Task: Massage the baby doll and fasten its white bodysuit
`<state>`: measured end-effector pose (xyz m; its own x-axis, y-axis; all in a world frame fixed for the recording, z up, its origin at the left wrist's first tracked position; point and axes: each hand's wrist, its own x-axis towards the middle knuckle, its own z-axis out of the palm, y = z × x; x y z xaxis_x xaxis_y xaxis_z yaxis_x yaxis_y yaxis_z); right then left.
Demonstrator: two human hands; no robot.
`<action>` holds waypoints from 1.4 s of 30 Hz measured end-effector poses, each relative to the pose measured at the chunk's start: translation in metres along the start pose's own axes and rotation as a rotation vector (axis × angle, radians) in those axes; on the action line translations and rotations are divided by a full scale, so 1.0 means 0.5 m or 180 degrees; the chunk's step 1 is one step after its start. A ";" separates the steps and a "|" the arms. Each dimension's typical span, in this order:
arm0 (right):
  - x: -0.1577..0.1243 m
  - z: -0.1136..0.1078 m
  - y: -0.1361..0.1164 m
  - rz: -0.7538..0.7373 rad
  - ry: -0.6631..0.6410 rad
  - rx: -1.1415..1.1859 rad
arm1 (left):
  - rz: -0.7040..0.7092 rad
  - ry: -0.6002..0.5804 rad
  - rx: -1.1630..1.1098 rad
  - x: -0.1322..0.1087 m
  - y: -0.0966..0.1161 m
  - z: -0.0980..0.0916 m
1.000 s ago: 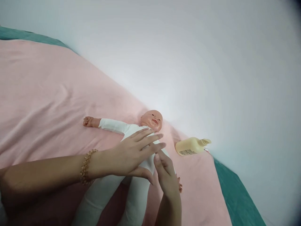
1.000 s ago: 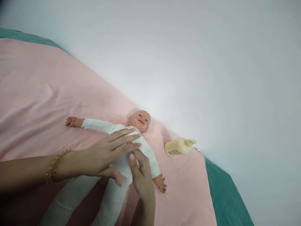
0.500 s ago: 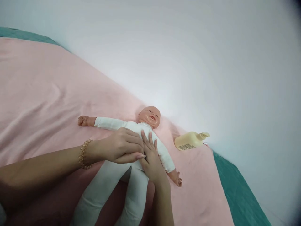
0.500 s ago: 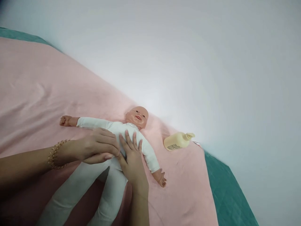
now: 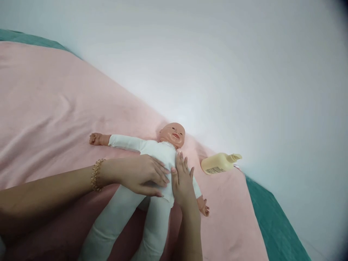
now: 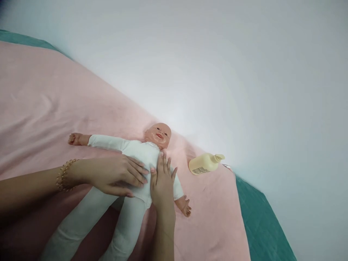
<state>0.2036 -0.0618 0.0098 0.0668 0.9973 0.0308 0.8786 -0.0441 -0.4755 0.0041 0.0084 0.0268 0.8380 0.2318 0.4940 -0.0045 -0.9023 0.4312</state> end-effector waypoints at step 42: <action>-0.005 -0.005 -0.028 0.0284 -0.0320 0.0582 | -0.1730 0.0426 0.0898 -0.002 -0.056 0.013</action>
<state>0.1921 -0.0640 0.0188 0.0848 0.9912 -0.1019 0.7703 -0.1301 -0.6243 0.0067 0.0311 0.0093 0.6044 0.7116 0.3583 0.5625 -0.6996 0.4406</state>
